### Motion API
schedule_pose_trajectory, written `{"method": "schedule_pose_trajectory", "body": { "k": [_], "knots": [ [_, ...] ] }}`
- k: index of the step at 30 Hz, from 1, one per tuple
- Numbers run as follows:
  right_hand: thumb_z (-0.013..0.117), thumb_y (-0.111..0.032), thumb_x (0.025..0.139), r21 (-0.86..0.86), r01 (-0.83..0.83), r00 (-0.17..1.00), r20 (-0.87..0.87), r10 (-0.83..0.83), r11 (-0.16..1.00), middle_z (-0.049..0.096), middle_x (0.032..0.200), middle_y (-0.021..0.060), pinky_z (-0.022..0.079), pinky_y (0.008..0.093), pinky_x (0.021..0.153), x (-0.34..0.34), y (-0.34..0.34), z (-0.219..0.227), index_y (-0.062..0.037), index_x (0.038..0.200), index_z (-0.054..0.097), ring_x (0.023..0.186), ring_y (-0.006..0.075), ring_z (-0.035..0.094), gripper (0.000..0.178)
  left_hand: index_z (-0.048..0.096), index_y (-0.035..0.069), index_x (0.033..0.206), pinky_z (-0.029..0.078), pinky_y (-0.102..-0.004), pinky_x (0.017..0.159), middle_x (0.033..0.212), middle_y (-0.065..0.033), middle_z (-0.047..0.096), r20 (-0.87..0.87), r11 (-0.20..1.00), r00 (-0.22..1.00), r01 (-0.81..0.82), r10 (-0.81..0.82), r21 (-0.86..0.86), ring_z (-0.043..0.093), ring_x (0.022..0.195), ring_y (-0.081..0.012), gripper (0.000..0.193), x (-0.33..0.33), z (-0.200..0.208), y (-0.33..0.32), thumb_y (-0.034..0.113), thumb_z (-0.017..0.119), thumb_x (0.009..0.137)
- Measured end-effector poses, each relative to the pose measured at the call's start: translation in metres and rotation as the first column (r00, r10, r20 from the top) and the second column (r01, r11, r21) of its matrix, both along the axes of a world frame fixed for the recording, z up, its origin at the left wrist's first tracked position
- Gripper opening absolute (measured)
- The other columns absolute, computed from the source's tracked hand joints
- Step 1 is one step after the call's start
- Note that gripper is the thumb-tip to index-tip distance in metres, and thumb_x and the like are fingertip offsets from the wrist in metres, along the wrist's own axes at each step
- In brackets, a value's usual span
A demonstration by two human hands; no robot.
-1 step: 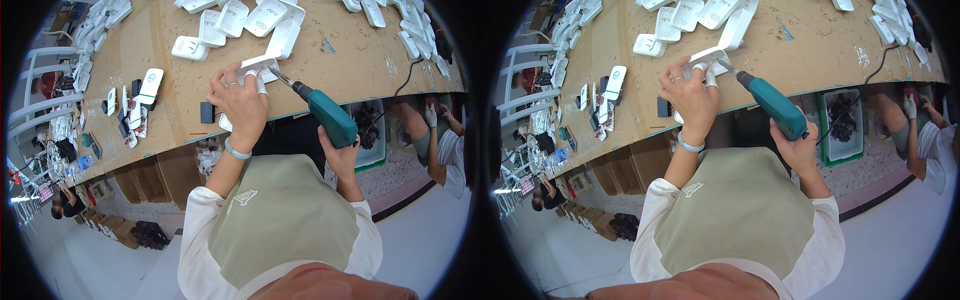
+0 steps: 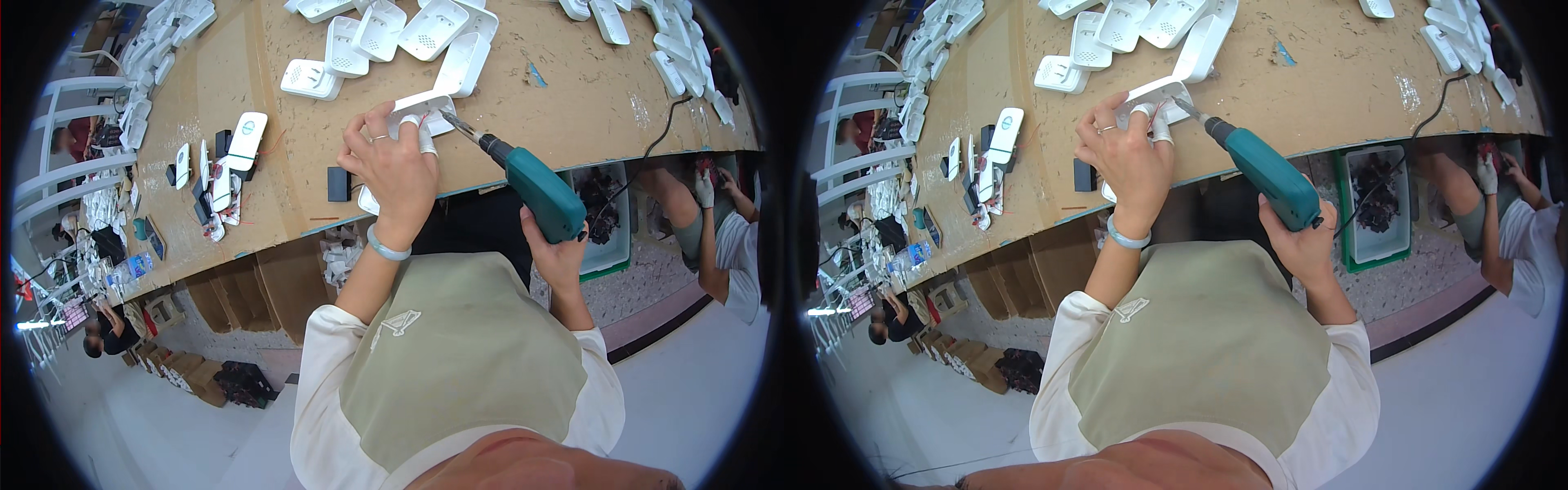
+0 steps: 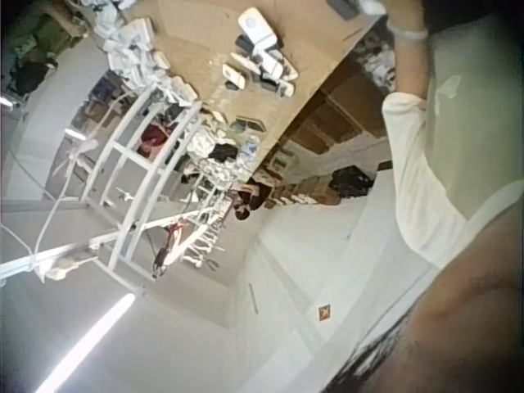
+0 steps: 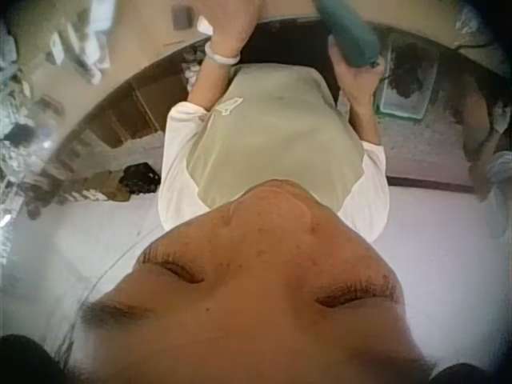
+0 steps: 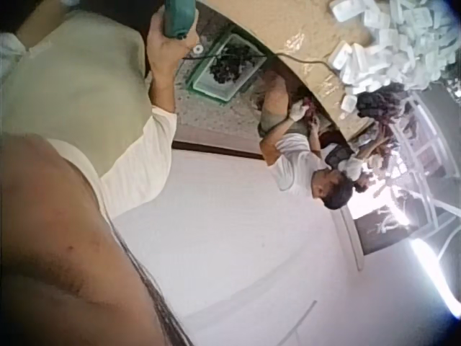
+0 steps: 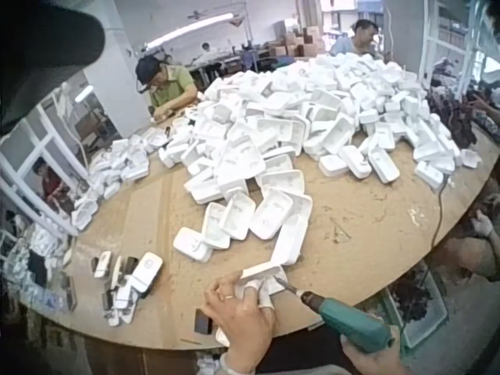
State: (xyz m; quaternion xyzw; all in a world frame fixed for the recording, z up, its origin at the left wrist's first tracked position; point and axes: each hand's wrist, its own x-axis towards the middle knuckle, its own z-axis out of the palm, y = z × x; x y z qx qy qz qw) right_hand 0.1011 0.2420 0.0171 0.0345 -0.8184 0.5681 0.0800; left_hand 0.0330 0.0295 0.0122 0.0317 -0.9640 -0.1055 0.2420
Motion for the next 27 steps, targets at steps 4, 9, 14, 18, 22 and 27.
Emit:
{"method": "schedule_pose_trajectory", "body": {
  "k": [4, 9, 14, 18, 22, 27],
  "knots": [
    [0.075, -0.002, 0.082, -0.003, 0.057, 0.998, 0.008, -0.057, 0.998, 0.070, 0.073, 0.0024, 0.048, 0.0244, 0.059, 0.005, 0.002, 0.003, -0.0015, 0.089, 0.072, 0.061, 0.0075, 0.062, 0.007, 0.073, 0.003, 0.081, 0.029, -0.0517, 0.095, 0.126, -0.0105, 0.060, 0.026, 1.000, 1.000, -0.012, 0.012, -0.019, 0.043, 0.118, -0.0347, 0.012, 0.000, 0.002, 0.001, 0.009, 0.074, 0.072],
    [0.076, -0.004, 0.083, -0.056, 0.079, 0.996, 0.049, -0.076, 0.995, 0.070, 0.072, 0.0009, 0.048, 0.0240, 0.060, 0.008, 0.002, 0.005, -0.0016, 0.088, 0.073, 0.062, 0.0070, 0.062, 0.007, 0.070, 0.001, 0.078, 0.030, -0.0522, 0.096, 0.128, -0.0132, 0.058, -0.090, 1.000, 0.996, 0.021, -0.020, 0.011, 0.044, 0.120, -0.0371, 0.009, 0.004, 0.003, 0.005, 0.006, 0.073, 0.071],
    [0.076, -0.004, 0.083, -0.076, 0.089, 0.994, 0.067, -0.084, 0.993, 0.071, 0.073, 0.0012, 0.049, 0.0237, 0.063, 0.011, 0.004, 0.004, -0.0020, 0.088, 0.073, 0.064, 0.0062, 0.063, 0.007, 0.065, -0.002, 0.073, 0.032, -0.0512, 0.096, 0.130, -0.0156, 0.058, -0.141, 0.994, 0.985, 0.103, -0.096, 0.040, 0.045, 0.118, -0.0383, 0.009, 0.016, 0.004, -0.002, 0.004, 0.073, 0.072],
    [0.076, -0.004, 0.083, -0.068, 0.072, 0.994, 0.085, -0.066, 0.995, 0.071, 0.075, 0.0012, 0.049, 0.0237, 0.064, 0.010, 0.003, 0.005, -0.0023, 0.090, 0.073, 0.065, 0.0061, 0.063, 0.008, 0.068, -0.003, 0.075, 0.033, -0.0507, 0.094, 0.131, -0.0147, 0.058, -0.113, 0.996, 0.991, 0.073, -0.067, 0.051, 0.045, 0.116, -0.0377, 0.015, 0.015, 0.004, -0.003, 0.009, 0.076, 0.074],
    [0.075, -0.004, 0.084, -0.123, 0.060, 0.995, 0.086, -0.049, 0.991, 0.071, 0.075, 0.0016, 0.049, 0.0239, 0.063, 0.008, 0.001, 0.003, -0.0027, 0.092, 0.072, 0.065, 0.0066, 0.063, 0.009, 0.068, -0.004, 0.075, 0.033, -0.0499, 0.093, 0.133, -0.0147, 0.057, -0.128, 0.997, 0.990, 0.066, -0.061, 0.039, 0.045, 0.113, -0.0371, 0.015, 0.014, 0.007, 0.001, 0.008, 0.077, 0.072],
    [0.075, -0.004, 0.084, -0.056, 0.016, 0.999, 0.047, -0.013, 0.998, 0.070, 0.075, 0.0029, 0.049, 0.0242, 0.062, 0.004, 0.004, 0.005, -0.0024, 0.091, 0.071, 0.064, 0.0074, 0.062, 0.008, 0.069, -0.002, 0.073, 0.032, -0.0507, 0.095, 0.133, -0.0135, 0.058, -0.089, 0.997, 0.993, 0.074, -0.076, -0.018, 0.044, 0.113, -0.0373, 0.013, 0.010, 0.003, 0.001, 0.008, 0.078, 0.072]
  ]
}}
